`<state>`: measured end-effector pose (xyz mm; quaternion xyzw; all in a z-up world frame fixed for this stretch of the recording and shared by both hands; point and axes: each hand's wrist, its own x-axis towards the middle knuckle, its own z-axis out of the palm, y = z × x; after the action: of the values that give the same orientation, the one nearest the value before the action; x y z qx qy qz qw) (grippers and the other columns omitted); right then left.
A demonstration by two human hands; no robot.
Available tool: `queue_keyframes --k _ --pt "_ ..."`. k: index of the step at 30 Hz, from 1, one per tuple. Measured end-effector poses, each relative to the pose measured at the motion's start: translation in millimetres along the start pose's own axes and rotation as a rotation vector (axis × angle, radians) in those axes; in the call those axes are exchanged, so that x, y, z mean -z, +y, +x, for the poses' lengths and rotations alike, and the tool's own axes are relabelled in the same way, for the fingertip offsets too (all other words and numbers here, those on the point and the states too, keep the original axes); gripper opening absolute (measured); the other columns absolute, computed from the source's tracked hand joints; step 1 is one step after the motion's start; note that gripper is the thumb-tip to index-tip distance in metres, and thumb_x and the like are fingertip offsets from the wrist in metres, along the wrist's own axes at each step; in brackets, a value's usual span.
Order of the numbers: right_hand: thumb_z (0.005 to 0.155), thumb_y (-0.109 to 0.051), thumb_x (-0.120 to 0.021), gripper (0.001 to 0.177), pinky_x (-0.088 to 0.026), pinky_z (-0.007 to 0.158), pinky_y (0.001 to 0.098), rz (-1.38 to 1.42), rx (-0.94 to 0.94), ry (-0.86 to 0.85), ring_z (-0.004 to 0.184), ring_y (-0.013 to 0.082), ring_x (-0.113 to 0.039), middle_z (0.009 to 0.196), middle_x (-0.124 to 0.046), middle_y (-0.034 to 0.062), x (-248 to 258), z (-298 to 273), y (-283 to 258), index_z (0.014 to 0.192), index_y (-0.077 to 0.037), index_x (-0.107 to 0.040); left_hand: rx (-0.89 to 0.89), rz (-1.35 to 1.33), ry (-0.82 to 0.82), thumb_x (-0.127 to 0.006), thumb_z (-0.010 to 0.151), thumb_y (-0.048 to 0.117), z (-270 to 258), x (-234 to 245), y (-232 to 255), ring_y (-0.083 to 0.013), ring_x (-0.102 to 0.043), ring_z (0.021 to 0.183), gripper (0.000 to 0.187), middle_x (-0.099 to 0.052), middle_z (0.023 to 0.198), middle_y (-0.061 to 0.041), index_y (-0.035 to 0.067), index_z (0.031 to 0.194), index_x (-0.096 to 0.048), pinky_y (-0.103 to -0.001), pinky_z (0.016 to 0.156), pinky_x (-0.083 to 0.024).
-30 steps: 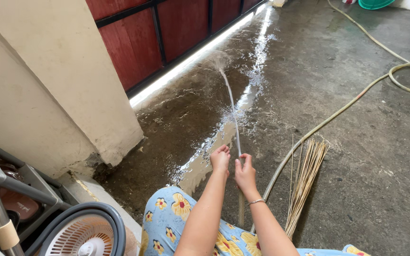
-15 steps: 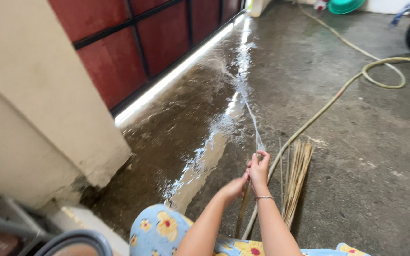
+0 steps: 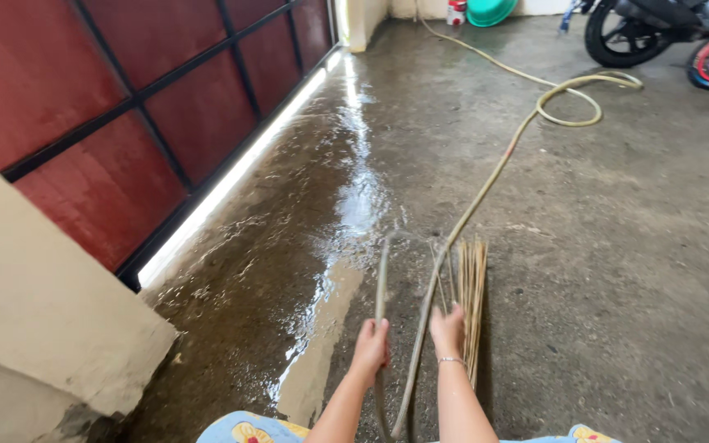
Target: The person uses a hose to spray water onto a concrete floor and then uses a broom to sweep the water and dirt towards a drain. The person alternates between spraying the hose and sweeping the floor with the broom.
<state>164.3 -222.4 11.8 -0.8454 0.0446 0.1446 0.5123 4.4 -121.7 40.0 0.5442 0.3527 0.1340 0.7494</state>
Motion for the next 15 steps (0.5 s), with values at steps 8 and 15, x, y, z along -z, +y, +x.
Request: queue_keyframes --k 8,15 --pt "0.09 -0.023 -0.064 0.053 -0.035 0.11 0.0567 -0.524 -0.565 -0.014 0.128 0.0425 -0.049 0.136 -0.055 0.0226 57 -70 130 0.14 -0.014 -0.05 -0.221 -0.088 0.155 -0.062 0.085 0.003 34 -18 40 -0.0139 -0.052 0.051 0.04 -0.059 0.079 -0.006 0.01 0.123 -0.049 -0.029 0.041 -0.041" --pt "0.088 -0.015 -0.064 0.038 -0.058 0.08 0.0421 -0.277 -0.263 0.019 0.087 0.0318 -0.072 0.102 -0.073 0.0218 82 -66 150 0.124 -0.004 -0.06 -0.141 0.466 0.064 -0.05 0.102 0.015 -8 5 152 -0.0167 -0.059 0.062 0.062 -0.065 0.091 -0.008 0.031 0.159 -0.031 -0.032 0.054 -0.053"
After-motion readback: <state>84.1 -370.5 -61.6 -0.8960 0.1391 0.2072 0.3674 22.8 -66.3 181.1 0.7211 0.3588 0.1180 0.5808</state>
